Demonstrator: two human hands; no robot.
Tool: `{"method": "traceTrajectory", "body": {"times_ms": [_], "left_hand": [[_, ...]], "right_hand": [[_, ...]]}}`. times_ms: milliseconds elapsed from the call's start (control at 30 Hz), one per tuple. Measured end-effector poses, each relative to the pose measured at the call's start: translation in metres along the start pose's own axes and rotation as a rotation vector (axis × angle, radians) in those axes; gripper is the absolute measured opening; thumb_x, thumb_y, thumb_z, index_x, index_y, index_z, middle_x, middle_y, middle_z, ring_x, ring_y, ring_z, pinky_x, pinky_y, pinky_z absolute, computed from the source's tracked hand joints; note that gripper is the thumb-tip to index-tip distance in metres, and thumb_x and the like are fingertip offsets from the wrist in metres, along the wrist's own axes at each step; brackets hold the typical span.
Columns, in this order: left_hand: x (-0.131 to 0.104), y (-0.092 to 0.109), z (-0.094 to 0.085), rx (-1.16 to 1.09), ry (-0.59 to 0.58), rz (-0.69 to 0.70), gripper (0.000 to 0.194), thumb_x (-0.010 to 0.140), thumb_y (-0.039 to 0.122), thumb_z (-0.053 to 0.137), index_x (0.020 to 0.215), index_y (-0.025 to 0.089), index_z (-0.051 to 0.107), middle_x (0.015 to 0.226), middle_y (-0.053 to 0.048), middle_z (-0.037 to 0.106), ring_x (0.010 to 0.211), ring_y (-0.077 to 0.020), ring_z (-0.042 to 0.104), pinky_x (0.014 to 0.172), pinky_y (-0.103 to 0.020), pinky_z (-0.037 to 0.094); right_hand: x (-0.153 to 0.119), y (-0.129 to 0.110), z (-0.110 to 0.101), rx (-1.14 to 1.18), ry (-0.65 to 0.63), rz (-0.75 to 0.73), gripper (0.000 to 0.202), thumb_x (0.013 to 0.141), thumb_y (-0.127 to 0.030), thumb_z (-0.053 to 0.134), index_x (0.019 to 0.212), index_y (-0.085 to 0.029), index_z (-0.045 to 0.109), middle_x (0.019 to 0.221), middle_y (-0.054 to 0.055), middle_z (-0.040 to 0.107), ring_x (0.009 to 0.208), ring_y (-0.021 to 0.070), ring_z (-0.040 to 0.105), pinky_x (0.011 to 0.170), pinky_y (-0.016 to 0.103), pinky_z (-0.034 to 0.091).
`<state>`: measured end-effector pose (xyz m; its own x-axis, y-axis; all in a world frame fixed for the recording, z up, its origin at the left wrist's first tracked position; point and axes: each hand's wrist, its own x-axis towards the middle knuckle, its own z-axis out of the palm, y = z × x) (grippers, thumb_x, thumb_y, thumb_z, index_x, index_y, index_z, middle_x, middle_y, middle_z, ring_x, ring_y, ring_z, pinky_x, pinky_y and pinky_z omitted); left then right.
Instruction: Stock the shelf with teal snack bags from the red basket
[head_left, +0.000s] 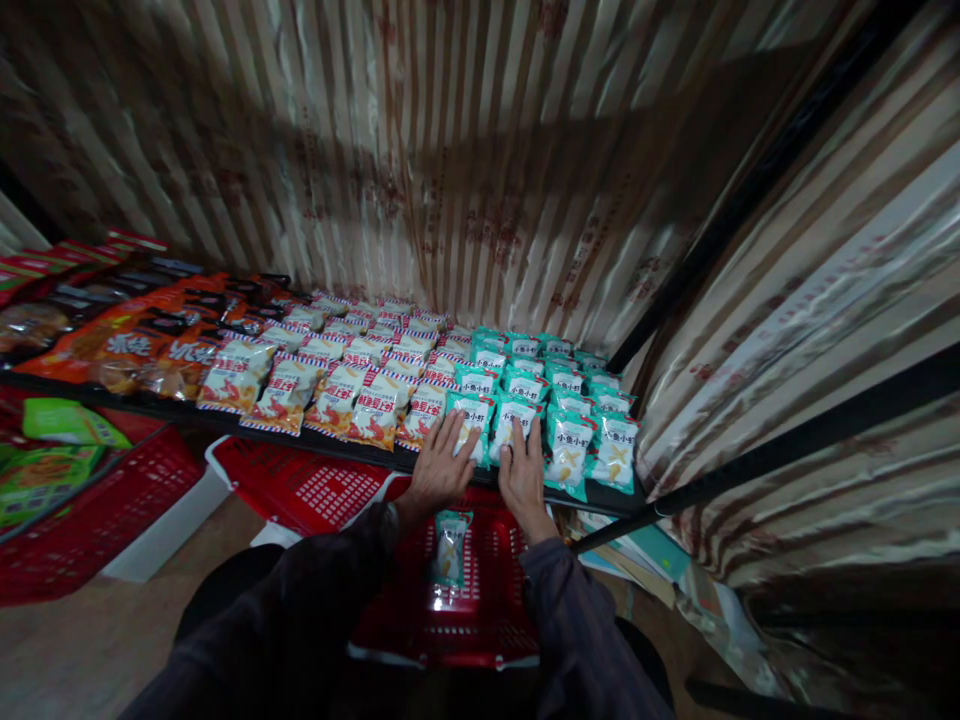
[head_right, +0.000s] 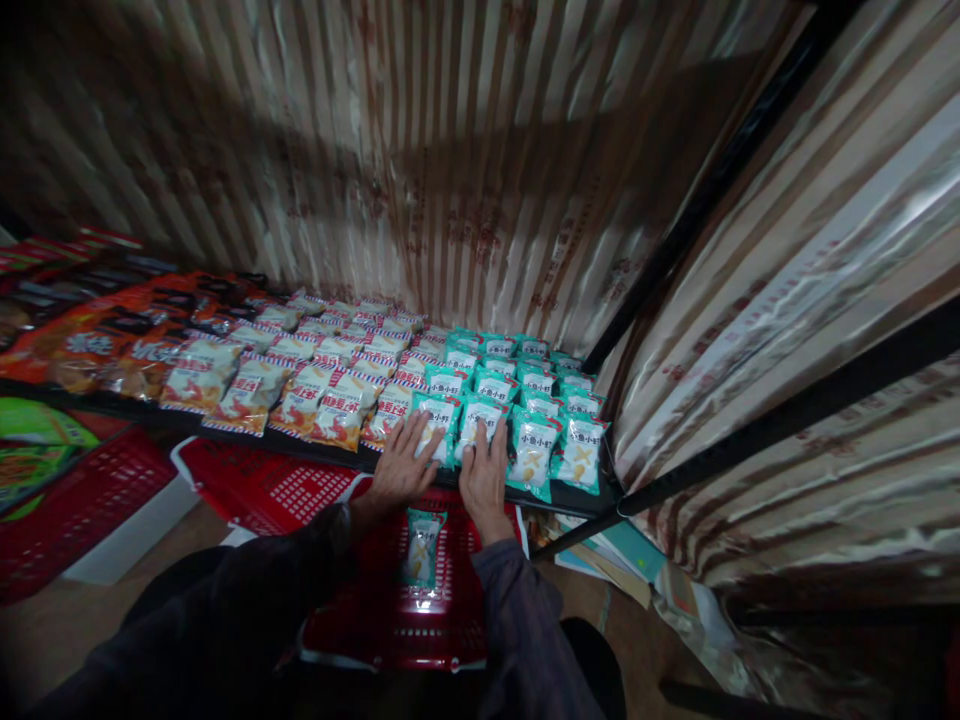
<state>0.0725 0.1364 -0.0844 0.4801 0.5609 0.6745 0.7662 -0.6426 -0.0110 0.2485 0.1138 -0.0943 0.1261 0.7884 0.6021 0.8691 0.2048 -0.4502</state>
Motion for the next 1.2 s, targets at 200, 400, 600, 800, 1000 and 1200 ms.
{"method": "traceTrajectory", "body": {"times_ms": [200, 400, 600, 800, 1000, 1200], "left_hand": [[-0.002, 0.011, 0.003, -0.013, 0.018, -0.030, 0.060, 0.089, 0.030, 0.057, 0.144, 0.012, 0.044, 0.158, -0.022, 0.023, 0.149, -0.0351, 0.014, 0.118, -0.054, 0.024], [0.012, 0.029, 0.006, -0.052, -0.011, 0.085, 0.062, 0.090, 0.026, 0.054, 0.149, 0.017, 0.037, 0.160, -0.018, 0.023, 0.149, -0.0334, 0.015, 0.118, -0.057, 0.022], [0.021, 0.031, 0.014, -0.058, -0.027, 0.112, 0.059, 0.091, 0.025, 0.054, 0.148, 0.017, 0.038, 0.160, -0.019, 0.022, 0.149, -0.0342, 0.014, 0.118, -0.057, 0.023], [0.021, 0.027, 0.013, -0.047, -0.009, 0.117, 0.058, 0.090, 0.025, 0.055, 0.145, 0.016, 0.042, 0.159, -0.018, 0.025, 0.149, -0.0328, 0.018, 0.118, -0.053, 0.026], [0.023, 0.014, 0.013, -0.007, 0.044, 0.235, 0.051, 0.090, 0.021, 0.053, 0.140, 0.013, 0.049, 0.153, -0.019, 0.038, 0.148, -0.0319, 0.020, 0.117, -0.049, 0.031], [0.021, 0.016, 0.012, 0.015, 0.020, 0.230, 0.054, 0.089, 0.023, 0.056, 0.142, 0.015, 0.046, 0.154, -0.020, 0.036, 0.148, -0.0321, 0.023, 0.118, -0.049, 0.030]], "right_hand": [[-0.001, 0.003, -0.004, -0.037, -0.051, -0.004, 0.052, 0.100, -0.029, 0.031, 0.150, -0.016, 0.034, 0.164, 0.015, 0.009, 0.151, 0.0289, 0.014, 0.115, 0.054, 0.033], [-0.003, 0.003, -0.001, -0.028, -0.051, -0.037, 0.053, 0.100, -0.027, 0.031, 0.152, -0.017, 0.030, 0.164, 0.015, 0.009, 0.151, 0.0294, 0.011, 0.115, 0.057, 0.032], [-0.006, 0.003, -0.025, -0.108, 0.050, -0.113, 0.058, 0.099, -0.028, 0.035, 0.155, -0.019, 0.021, 0.164, 0.016, 0.009, 0.151, 0.0317, 0.009, 0.114, 0.060, 0.030], [-0.011, 0.025, -0.052, -0.246, 0.220, 0.002, 0.061, 0.100, -0.030, 0.034, 0.155, -0.015, 0.014, 0.162, 0.023, 0.013, 0.150, 0.0355, 0.011, 0.109, 0.065, 0.031], [-0.011, 0.043, -0.053, -0.243, 0.222, 0.055, 0.060, 0.100, -0.034, 0.034, 0.154, -0.014, 0.019, 0.159, 0.026, 0.018, 0.149, 0.0361, 0.015, 0.107, 0.064, 0.034], [-0.008, 0.046, -0.046, -0.203, 0.193, 0.058, 0.061, 0.100, -0.036, 0.034, 0.154, -0.013, 0.017, 0.159, 0.027, 0.016, 0.149, 0.0352, 0.016, 0.108, 0.063, 0.033]]}}
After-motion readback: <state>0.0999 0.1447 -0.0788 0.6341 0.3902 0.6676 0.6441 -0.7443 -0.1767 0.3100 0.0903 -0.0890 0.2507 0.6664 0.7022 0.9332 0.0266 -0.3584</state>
